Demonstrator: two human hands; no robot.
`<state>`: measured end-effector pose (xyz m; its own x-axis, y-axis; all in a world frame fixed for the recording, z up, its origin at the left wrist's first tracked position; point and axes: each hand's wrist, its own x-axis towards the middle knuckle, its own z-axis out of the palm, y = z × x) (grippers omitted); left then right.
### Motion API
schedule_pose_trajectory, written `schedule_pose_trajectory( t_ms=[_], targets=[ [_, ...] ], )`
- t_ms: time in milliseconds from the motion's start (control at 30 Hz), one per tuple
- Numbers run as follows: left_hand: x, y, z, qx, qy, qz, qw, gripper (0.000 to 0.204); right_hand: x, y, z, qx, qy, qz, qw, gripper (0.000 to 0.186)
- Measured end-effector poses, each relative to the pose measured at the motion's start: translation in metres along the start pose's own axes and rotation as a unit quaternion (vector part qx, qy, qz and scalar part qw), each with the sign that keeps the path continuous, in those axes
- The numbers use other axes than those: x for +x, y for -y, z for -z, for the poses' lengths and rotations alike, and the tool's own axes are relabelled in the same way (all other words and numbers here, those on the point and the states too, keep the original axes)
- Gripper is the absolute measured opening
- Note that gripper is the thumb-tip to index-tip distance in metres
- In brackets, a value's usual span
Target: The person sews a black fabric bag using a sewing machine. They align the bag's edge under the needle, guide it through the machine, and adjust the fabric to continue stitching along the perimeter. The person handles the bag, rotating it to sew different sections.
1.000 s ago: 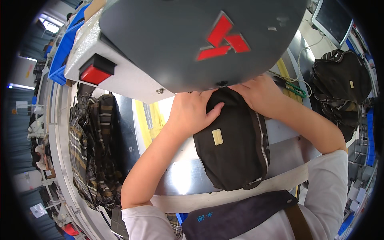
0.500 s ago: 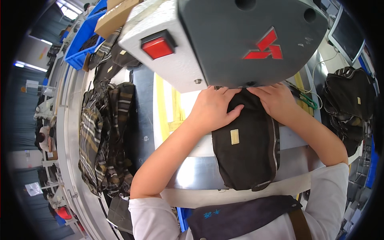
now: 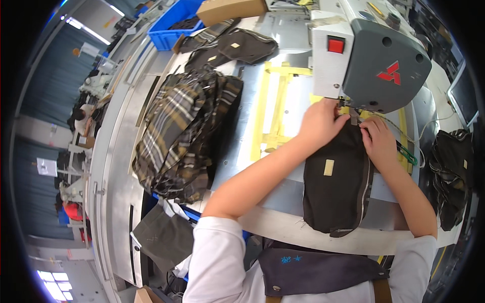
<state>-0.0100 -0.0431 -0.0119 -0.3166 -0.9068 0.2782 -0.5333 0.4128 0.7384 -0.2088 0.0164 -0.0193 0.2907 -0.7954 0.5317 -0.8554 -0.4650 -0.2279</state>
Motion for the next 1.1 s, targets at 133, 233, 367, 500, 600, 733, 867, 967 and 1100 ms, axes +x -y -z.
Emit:
schedule_pose_trajectory(
  t_ms=[133, 233, 367, 500, 600, 733, 867, 967, 1100],
  targets=[
    [-0.007, -0.011, -0.007, 0.041, 0.108, 0.005, 0.993, 0.024, -0.019, 0.013, 0.016, 0.027, 0.03, -0.017, 0.999, 0.016],
    [-0.031, -0.016, -0.005, -0.005, 0.181, -0.015, 0.983, 0.023, -0.049, 0.036, 0.034, 0.067, 0.038, -0.018, 0.997, 0.016],
    [-0.055, -0.031, 0.004, -0.054, 0.245, -0.006, 0.968, 0.02, -0.074, 0.054, 0.058, 0.126, 0.093, -0.036, 0.987, 0.019],
    [-0.052, -0.023, 0.01, -0.09, 0.241, -0.037, 0.966, 0.021, -0.066, 0.02, 0.074, 0.014, 0.034, -0.04, 0.999, 0.022],
    [-0.047, -0.018, 0.008, -0.118, 0.248, -0.054, 0.96, 0.023, -0.065, -0.024, 0.076, -0.123, -0.007, -0.086, 0.989, 0.023],
    [-0.038, -0.019, 0.009, -0.154, 0.309, -0.007, 0.938, 0.026, -0.085, -0.056, 0.072, -0.123, 0.087, -0.138, 0.979, 0.025],
    [-0.037, -0.017, 0.014, -0.148, 0.322, 0.006, 0.935, 0.028, -0.085, -0.059, 0.073, -0.138, 0.058, -0.174, 0.973, 0.02],
    [-0.038, -0.017, 0.013, -0.158, 0.323, 0.013, 0.933, 0.029, -0.077, -0.048, 0.079, -0.093, 0.042, -0.223, 0.969, 0.018],
    [-0.037, -0.015, 0.014, -0.194, 0.318, 0.012, 0.928, 0.027, -0.052, -0.013, 0.073, -0.084, 0.112, -0.089, 0.986, 0.022]
  ],
)
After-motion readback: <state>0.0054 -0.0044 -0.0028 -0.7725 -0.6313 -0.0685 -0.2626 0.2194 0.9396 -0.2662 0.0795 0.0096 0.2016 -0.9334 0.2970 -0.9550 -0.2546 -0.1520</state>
